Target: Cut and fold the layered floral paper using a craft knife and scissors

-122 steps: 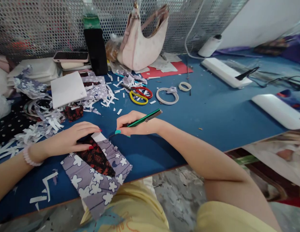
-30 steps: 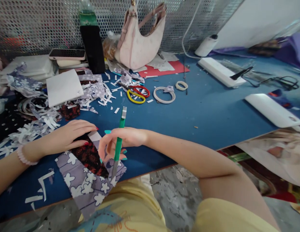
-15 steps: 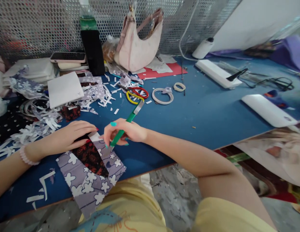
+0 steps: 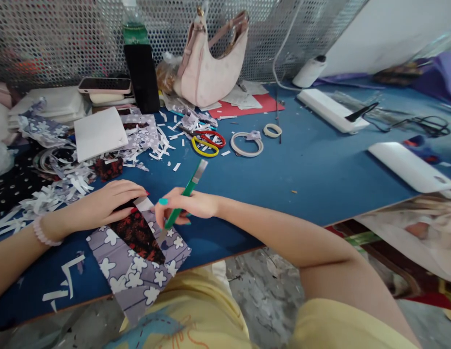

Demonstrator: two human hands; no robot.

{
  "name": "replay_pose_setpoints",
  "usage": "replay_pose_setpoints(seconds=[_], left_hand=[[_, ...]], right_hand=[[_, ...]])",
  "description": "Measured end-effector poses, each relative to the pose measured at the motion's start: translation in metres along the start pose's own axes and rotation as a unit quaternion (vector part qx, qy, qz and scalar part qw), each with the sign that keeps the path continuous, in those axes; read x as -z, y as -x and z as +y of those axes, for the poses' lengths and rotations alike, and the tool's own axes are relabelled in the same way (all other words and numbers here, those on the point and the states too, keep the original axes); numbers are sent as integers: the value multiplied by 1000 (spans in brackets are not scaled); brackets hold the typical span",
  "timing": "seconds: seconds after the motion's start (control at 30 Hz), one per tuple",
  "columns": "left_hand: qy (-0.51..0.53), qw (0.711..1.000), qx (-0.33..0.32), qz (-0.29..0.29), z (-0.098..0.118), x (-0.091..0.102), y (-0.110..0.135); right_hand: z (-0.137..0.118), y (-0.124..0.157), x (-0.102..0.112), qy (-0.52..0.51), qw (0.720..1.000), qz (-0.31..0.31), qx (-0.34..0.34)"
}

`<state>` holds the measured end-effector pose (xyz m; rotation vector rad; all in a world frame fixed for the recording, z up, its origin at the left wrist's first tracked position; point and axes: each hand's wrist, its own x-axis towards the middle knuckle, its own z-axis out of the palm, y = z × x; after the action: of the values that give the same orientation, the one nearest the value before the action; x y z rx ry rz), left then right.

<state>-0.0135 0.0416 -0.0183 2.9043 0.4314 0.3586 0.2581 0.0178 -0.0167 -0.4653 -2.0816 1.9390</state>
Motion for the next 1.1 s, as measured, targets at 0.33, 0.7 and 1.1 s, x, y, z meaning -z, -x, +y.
replay_pose_setpoints(seconds=[0.33,0.7,1.1], left_hand=[[8,1000,15,-9,0,1,1],[27,999,15,-7,0,2,1],[36,999,16,-4,-2,1,2]], right_hand=[[4,1,2,-184,975,-126,19],[1,9,21,-113,991,51,44],[-9,18,36,56,996,-55,-37]])
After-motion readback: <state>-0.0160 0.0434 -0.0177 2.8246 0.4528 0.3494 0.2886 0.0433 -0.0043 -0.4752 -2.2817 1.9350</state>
